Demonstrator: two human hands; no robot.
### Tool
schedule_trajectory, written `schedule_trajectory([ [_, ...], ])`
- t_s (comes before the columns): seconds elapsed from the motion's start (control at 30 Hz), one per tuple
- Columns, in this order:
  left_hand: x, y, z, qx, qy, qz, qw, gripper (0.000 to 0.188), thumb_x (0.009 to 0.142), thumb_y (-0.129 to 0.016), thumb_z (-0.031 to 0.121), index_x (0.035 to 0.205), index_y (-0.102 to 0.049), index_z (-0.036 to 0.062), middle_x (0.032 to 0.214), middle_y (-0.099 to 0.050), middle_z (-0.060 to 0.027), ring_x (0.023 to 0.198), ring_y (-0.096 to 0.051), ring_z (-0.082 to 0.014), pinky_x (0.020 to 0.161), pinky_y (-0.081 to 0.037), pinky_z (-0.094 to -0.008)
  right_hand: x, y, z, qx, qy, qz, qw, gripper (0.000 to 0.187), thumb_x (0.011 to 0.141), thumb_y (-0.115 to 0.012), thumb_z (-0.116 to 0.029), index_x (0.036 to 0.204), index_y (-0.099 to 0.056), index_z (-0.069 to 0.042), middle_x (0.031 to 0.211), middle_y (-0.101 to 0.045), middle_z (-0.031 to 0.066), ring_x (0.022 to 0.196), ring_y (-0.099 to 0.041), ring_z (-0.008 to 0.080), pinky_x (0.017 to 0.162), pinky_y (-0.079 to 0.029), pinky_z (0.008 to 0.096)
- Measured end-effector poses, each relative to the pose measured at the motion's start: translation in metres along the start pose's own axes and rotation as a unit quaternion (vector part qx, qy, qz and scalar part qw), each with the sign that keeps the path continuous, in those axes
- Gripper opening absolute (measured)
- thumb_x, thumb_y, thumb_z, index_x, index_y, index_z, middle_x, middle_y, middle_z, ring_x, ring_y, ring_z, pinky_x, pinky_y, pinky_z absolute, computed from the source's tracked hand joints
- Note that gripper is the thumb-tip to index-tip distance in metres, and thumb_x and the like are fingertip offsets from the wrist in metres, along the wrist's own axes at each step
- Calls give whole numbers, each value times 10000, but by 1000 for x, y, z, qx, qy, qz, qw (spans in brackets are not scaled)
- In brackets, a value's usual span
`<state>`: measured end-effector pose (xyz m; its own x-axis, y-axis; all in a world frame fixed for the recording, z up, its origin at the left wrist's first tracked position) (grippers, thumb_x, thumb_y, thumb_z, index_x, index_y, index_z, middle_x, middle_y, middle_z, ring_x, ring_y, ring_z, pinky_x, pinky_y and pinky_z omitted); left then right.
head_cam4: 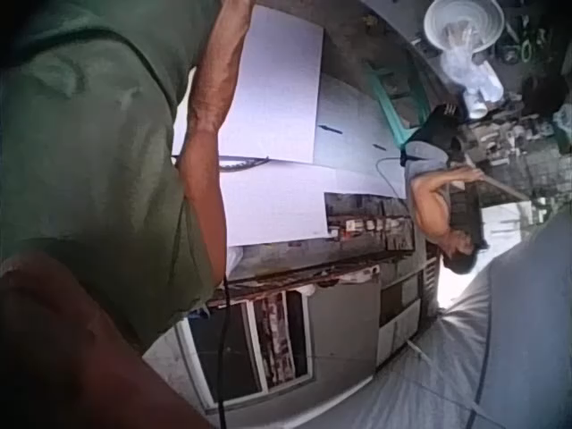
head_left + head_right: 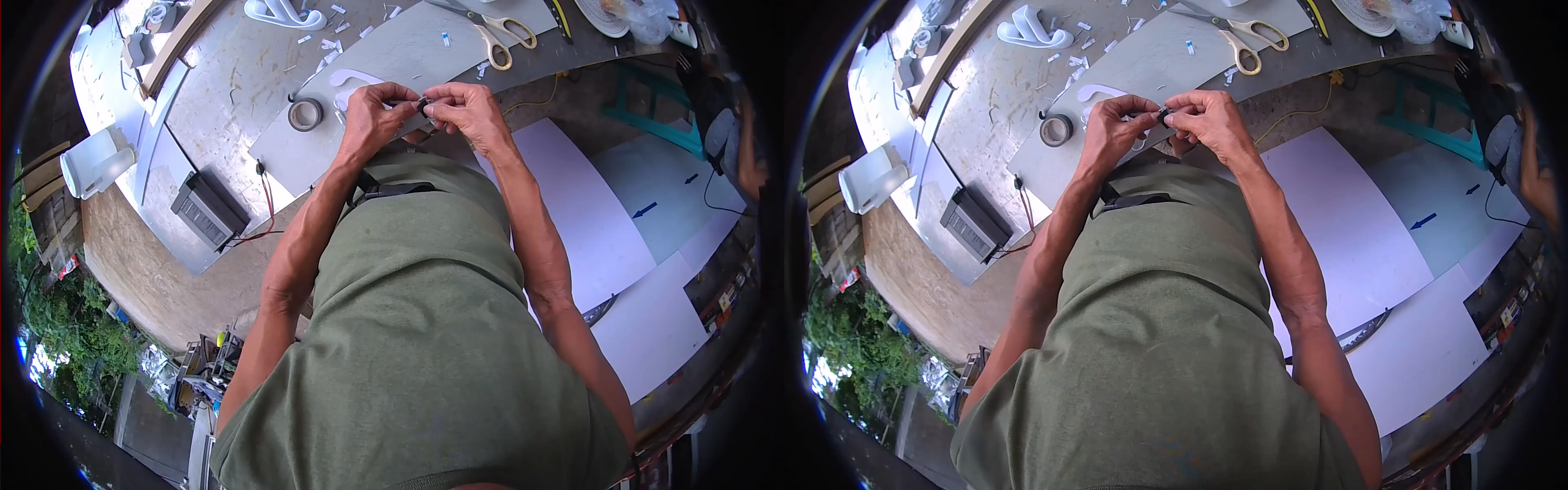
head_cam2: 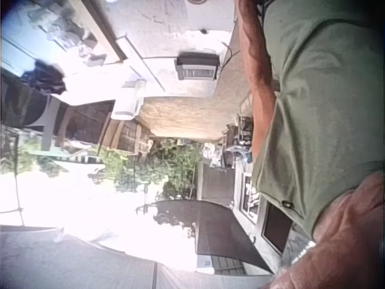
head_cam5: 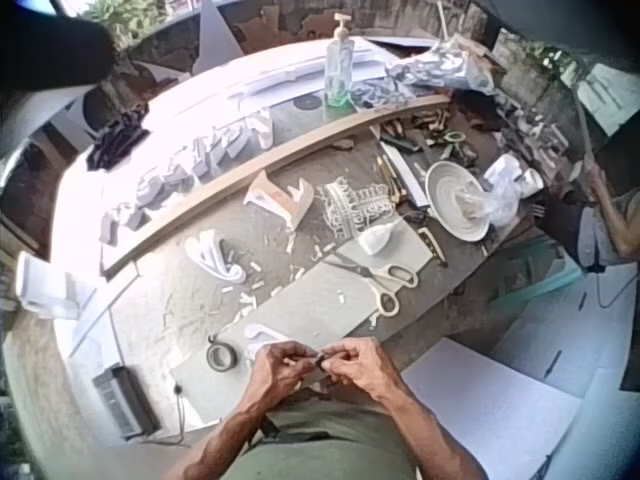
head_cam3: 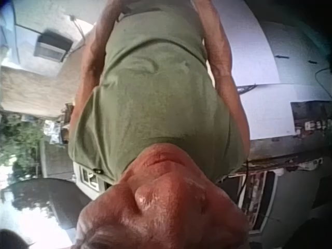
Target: Assembling sign components including wiring LED modules and preparing letters.
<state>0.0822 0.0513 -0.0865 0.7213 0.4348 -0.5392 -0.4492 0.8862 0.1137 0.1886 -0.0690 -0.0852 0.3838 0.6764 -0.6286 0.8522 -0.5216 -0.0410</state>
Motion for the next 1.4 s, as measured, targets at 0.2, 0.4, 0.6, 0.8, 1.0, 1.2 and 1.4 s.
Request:
schedule_trajectory([
  [0.2, 1, 1, 3, 27, -29, -11, 999, 165, 854, -740, 102, 986, -749, 4, 800, -717, -32, 653, -593, -69, 607, -490, -235, 8, -3, 0, -30, -11, -44, 999, 291, 822, -766, -124, 1080, -727, 5, 791, -706, 33, 654, -623, 78, 538, -467, 215],
  [0.4, 1, 3, 6, 30, -28, -16, 999, 160, 846, -743, 113, 972, -756, 15, 792, -717, -30, 665, -591, -67, 625, -484, -243, 10, -2, -2, -46, -30, -39, 998, 223, 824, -767, -135, 1012, -740, -18, 766, -704, 11, 634, -614, 63, 511, -448, 214],
  [0.6, 3, 4, 12, 80, -44, -19, 996, 207, 810, -751, 145, 969, -758, 13, 776, -715, -48, 670, -600, -85, 641, -490, -262, 11, 1, -3, -83, -49, -14, 995, 175, 814, -761, -115, 954, -734, -14, 748, -692, 17, 630, -608, 71, 492, -447, 224],
  [0.8, 3, 4, 18, 101, -26, -19, 994, 237, 789, -757, 173, 961, -770, 11, 750, -723, -71, 661, -639, -108, 631, -504, -271, 15, 7, 3, -113, -41, 41, 992, 165, 792, -736, -111, 914, -724, -1, 752, -698, 43, 617, -630, 102, 517, -505, 252],
  [1.0, 5, 7, 9, 99, -5, 7, 995, 240, 781, -769, 161, 962, -777, 4, 766, -741, -89, 647, -661, -101, 614, -525, -262, 11, 2, 5, -48, -62, 72, 994, 194, 787, -721, -107, 917, -701, 35, 757, -698, 74, 610, -646, 105, 501, -528, 242],
  [1.2, 7, 7, 2, 85, 25, 10, 996, 226, 780, -772, 134, 949, -772, -17, 769, -743, -88, 626, -659, -96, 598, -530, -252, 11, 2, 9, -33, -66, 76, 994, 186, 788, -712, -107, 904, -700, 38, 751, -700, 74, 607, -649, 102, 508, -537, 240],
  [1.4, 6, 6, 2, 109, 10, 24, 994, 220, 781, -774, 138, 934, -772, -19, 773, -745, -91, 627, -665, -98, 595, -532, -248, 11, 3, 8, -147, -39, 119, 981, 175, 773, -710, -111, 871, -704, 34, 733, -703, 82, 584, -656, 118, 506, -543, 256],
])
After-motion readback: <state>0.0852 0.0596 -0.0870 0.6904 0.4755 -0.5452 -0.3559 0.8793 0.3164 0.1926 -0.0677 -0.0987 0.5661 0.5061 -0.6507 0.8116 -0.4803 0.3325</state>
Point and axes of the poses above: each hand's wrist, its own x-axis towards the middle knuckle, its own y-axis out of the back of the hand, z = x × y, the point moved 9 cm from there along x, towards the middle knuckle
